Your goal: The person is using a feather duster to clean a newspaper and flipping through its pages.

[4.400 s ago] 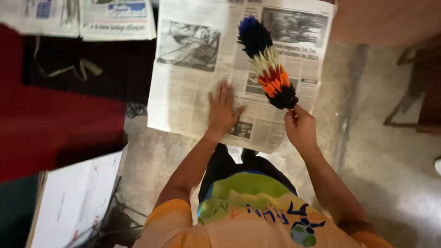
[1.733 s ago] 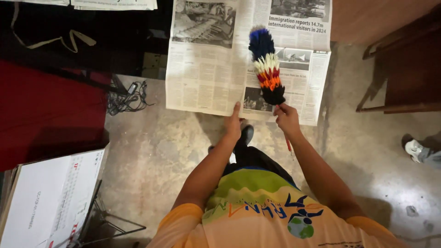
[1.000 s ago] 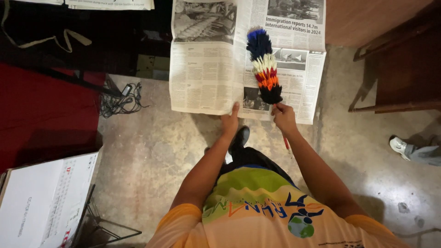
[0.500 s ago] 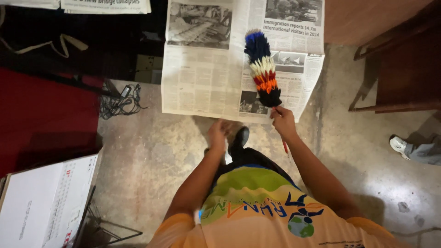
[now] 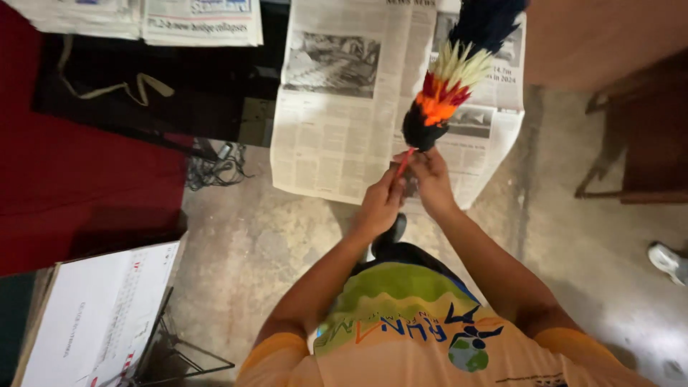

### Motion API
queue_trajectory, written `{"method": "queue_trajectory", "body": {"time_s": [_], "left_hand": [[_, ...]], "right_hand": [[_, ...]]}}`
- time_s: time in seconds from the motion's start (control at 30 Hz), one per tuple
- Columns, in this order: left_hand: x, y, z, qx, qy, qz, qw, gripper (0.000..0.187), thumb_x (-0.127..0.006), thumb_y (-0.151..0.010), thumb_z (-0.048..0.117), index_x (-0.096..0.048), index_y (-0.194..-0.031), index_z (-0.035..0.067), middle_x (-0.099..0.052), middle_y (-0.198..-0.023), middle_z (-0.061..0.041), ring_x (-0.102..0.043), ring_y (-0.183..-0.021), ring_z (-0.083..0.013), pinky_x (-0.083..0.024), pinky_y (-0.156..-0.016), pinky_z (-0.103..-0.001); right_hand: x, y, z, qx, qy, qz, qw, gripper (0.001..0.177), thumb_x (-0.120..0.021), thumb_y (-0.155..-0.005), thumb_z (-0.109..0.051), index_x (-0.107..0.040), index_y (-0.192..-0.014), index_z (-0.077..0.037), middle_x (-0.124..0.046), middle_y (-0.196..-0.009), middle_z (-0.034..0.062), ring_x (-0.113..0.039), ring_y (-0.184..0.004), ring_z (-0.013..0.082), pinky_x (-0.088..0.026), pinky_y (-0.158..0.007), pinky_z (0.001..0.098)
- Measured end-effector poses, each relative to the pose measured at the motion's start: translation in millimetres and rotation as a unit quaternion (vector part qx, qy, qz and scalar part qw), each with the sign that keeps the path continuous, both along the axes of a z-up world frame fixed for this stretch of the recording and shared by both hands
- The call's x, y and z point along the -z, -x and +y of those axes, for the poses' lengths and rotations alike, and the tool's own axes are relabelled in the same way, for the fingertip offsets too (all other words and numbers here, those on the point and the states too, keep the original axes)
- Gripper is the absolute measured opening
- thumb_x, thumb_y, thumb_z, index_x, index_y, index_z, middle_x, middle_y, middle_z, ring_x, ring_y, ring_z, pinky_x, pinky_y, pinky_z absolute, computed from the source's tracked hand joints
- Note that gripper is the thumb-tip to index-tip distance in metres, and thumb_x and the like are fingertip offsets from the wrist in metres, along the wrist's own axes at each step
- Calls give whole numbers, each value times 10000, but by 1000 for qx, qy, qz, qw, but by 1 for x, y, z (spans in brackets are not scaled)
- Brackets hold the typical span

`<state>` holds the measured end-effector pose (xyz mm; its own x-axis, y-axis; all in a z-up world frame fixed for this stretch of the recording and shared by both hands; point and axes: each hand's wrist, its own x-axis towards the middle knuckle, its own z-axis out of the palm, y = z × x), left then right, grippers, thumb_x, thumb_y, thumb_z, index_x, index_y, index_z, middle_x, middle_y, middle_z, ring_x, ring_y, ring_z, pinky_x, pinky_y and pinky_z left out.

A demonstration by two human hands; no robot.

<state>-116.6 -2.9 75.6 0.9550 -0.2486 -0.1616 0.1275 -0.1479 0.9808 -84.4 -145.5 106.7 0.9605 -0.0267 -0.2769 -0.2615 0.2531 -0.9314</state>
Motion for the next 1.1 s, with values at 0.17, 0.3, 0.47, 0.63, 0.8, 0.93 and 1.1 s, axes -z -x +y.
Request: {"method": "queue_trajectory", "body": {"time_s": [0.17,0.3,0.47,0.63,0.8,0.93,1.1], "left_hand": [[21,5,27,-88,-97,-69,989,436,-474,-1099,238,-539,-1512,112,-668,-894,-217,-668,-790,-337,-538,-747,-423],[22,53,74,-55,-204,-136,968,540,-509,-1019,133,-462,-1554,78,-612,-1015,-219,-630,-875,-409,-527,-764,-486],[57,117,105,-25,-285,-31,958,615,-498,-936,44,-460,-1544,128,-609,-1068,-186,-641,-862,-412,-537,-761,-512],[109,140,113,-124,-317,1,940,622,-506,-916,-3,-507,-1518,152,-619,-1021,-171,-653,-832,-392,-537,-718,-490],[271,175,158,-425,-311,-103,844,221,-497,-1022,-60,-575,-1194,55,-570,-884,-159,-551,-776,-314,-476,-730,-387],[257,170,150,-495,-257,-69,827,114,-532,-1126,26,-578,-1025,51,-543,-841,-171,-524,-740,-320,-482,-709,-385],[83,113,112,-92,-381,-42,919,681,-513,-855,-37,-502,-1509,152,-639,-1036,-214,-649,-764,-415,-529,-650,-507]], "right_hand": [[78,-55,-36,-72,241,-203,946,193,-575,-1067,-39,-616,-1255,-36,-727,-1107,125,-687,-998,257,-543,-898,380],[154,-120,-83,-135,593,-90,789,197,-666,-1109,-172,-604,-1247,-46,-708,-1115,180,-678,-1024,299,-517,-1053,347],[105,-135,-72,-200,644,-213,708,747,-621,-830,-201,-412,-1546,-157,-346,-1586,135,-291,-1459,354,-273,-1176,524],[110,-140,-72,-193,637,-264,698,564,-470,-1093,-227,-397,-1647,-150,-302,-1723,171,-239,-1580,410,-196,-1237,609],[106,-142,-74,-180,632,-288,697,511,-465,-1105,-194,-470,-1611,-115,-356,-1698,214,-288,-1557,464,-231,-1238,612],[105,-140,-73,-168,636,-281,699,509,-475,-1110,-190,-474,-1612,-109,-379,-1681,219,-307,-1559,470,-237,-1247,613],[94,-138,-69,-167,642,-275,696,557,-495,-1050,-181,-470,-1603,-121,-392,-1679,210,-305,-1545,464,-221,-1241,616]]}}
